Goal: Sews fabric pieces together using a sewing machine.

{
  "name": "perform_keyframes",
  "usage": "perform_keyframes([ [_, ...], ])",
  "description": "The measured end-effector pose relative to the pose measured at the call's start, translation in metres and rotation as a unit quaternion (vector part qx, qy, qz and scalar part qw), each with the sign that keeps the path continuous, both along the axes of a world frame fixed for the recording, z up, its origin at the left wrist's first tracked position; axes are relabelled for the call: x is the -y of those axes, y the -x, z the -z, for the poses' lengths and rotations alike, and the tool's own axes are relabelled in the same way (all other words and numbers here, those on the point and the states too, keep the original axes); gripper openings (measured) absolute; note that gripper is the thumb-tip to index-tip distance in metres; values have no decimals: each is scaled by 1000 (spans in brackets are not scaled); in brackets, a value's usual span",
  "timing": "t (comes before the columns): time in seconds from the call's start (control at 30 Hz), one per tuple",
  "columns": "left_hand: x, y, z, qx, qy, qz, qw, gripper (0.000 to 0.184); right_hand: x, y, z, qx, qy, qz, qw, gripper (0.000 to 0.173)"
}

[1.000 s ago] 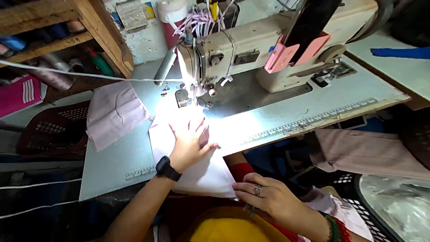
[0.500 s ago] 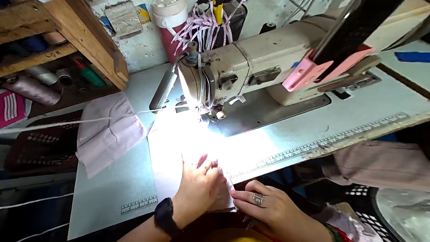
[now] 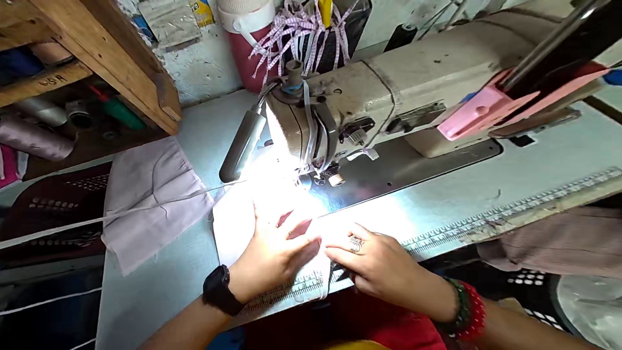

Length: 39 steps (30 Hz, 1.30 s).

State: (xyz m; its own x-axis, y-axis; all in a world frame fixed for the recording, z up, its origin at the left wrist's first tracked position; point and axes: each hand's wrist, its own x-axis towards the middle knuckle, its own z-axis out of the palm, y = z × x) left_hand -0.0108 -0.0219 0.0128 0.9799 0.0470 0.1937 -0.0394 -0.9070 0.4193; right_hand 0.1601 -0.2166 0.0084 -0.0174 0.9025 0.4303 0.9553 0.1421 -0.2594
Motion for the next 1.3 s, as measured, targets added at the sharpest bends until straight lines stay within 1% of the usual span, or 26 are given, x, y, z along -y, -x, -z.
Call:
perform_keyframes([
  [0.1,-19,-12,-2,15,-7,6,1000,31,-17,-9,0,2,-3,-1,1000,26],
  [0.27,-56,-28,0,25,-7,20,999,28,-43,-23,-3,-34,-1,-3,999,26],
  [0.37,-78,-40,-2,20,0,0,1000,38,-60,-29,-3,-53,3,6,999,24],
  [0.43,-91,-50,-4,40,-12,-5,999,40,-69,-31,-4,-46,16,23,999,26],
  [0.57,-112,-68,-8,40,-23,-13,999,42,-81,-31,-5,-3,63,68,996,24],
  [0.67,-124,-84,-17,47,-43,-2,998,43,-82,-30,-4,4,78,88,993,31],
  [0.73,-125,-90,-26,34,-41,3,999,41,-79,-30,-1,12,76,83,994,35],
  [0.8,-124,-92,-29,24,-56,-11,998,42,-72,-33,-1,-7,76,76,994,35],
  [0.83,-121,-90,-27,43,-73,-27,996,39,-68,-36,0,-17,67,72,995,35],
  [0.9,-106,-77,-18,107,-92,-85,986,27,-64,-48,0,-40,47,74,995,32],
  [0.97,-75,-57,-7,160,-55,-115,979,22,-68,-64,0,-42,26,87,995,29],
  [1.0,-57,-48,-1,163,-27,-98,981,24,-75,-72,-2,-24,22,87,996,23],
  [1.03,-41,-40,1,122,-13,-78,989,31,-84,-79,-6,0,39,86,996,13],
  [1.07,-28,-34,2,65,-16,-67,995,40,-93,-82,-14,15,96,93,991,12],
  [1.1,-20,-32,2,41,-26,-61,997,45,-103,-84,-26,9,187,101,977,20],
  [1.13,-18,-31,2,48,-41,-60,996,44,-111,-85,-36,-3,257,102,961,28],
  [1.17,-20,-31,1,61,-57,-60,995,40,-116,-86,-41,-8,294,100,950,34],
  [1.2,-26,-31,0,72,-76,-61,993,35,-118,-86,-43,-7,308,99,946,38],
  [1.23,-32,-31,-2,78,-91,-61,991,33,-115,-88,-41,6,290,92,953,38],
  [1.27,-37,-33,-4,77,-102,-63,990,31,-110,-91,-34,31,233,76,969,33],
  [1.3,-41,-35,-6,73,-110,-66,989,28,-105,-93,-26,55,174,58,982,22],
])
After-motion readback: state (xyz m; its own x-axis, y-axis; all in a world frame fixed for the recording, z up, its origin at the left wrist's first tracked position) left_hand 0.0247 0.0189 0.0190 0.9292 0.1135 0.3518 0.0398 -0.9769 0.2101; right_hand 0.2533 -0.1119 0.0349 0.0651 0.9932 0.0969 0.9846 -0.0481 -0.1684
